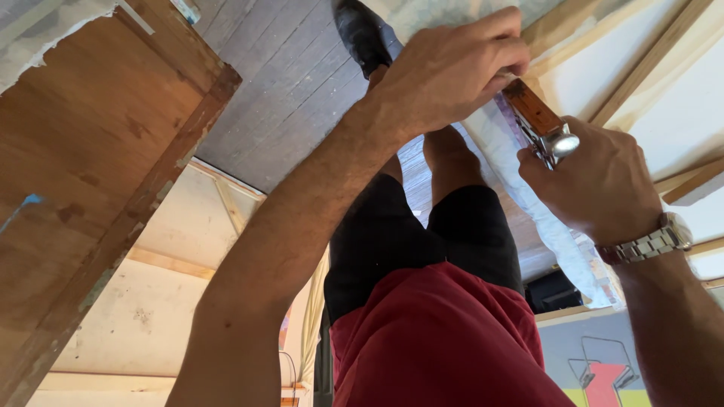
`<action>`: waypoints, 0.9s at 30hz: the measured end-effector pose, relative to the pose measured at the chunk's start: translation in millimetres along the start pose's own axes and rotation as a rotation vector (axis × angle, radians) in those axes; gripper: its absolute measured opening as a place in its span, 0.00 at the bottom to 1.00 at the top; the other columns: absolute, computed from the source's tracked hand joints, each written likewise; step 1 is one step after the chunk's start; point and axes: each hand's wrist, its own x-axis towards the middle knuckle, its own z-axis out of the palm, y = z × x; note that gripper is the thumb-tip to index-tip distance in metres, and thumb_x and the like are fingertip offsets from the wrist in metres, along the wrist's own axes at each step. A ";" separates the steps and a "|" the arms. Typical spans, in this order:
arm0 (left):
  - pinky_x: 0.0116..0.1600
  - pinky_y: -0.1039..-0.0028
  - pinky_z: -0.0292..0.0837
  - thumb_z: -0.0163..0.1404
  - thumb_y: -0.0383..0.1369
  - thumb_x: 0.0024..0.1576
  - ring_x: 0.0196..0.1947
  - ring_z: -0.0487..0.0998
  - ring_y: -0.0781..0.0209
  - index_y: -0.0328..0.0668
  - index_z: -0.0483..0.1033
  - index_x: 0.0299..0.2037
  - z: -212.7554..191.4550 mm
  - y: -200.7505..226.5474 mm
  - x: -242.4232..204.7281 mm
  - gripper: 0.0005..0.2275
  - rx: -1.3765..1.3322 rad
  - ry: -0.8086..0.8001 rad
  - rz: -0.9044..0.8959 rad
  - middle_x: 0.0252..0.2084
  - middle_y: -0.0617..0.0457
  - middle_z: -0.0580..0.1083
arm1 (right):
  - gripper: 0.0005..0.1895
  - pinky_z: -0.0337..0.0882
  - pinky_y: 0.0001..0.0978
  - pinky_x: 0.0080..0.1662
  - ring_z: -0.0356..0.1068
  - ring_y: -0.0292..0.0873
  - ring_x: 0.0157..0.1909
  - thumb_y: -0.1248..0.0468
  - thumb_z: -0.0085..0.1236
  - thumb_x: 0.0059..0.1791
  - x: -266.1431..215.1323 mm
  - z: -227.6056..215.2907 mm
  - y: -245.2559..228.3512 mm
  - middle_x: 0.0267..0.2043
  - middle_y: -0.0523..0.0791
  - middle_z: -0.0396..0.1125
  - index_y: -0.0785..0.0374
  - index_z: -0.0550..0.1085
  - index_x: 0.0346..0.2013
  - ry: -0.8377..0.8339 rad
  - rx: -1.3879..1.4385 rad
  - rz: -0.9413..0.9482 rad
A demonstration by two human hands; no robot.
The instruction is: Stretching and securing canvas onto a wooden frame using a hammer, staple gun, and sanding block
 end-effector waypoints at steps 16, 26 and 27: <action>0.23 0.63 0.69 0.59 0.27 0.58 0.26 0.76 0.56 0.47 0.76 0.40 -3.8 -5.8 2.5 0.05 -0.046 -0.032 0.023 0.41 0.58 0.68 | 0.26 0.77 0.44 0.31 0.72 0.51 0.22 0.55 0.59 0.49 11.8 -9.0 -18.4 0.30 0.51 0.77 0.57 0.78 0.62 -0.094 0.068 0.152; 0.26 0.68 0.71 0.60 0.28 0.58 0.31 0.77 0.63 0.48 0.77 0.41 -1.2 3.6 1.8 0.06 0.001 -0.064 0.009 0.43 0.61 0.68 | 0.16 0.67 0.54 0.31 0.69 0.63 0.24 0.47 0.52 0.51 7.7 18.8 -2.4 0.19 0.52 0.69 0.50 0.81 0.32 0.140 -0.049 0.051; 0.28 0.76 0.75 0.61 0.31 0.57 0.32 0.77 0.67 0.50 0.78 0.39 6.6 4.3 2.2 0.06 0.021 -0.030 -0.002 0.42 0.62 0.69 | 0.20 0.70 0.52 0.31 0.72 0.61 0.27 0.43 0.52 0.52 2.4 15.1 -4.9 0.23 0.52 0.71 0.54 0.79 0.36 0.074 -0.067 0.064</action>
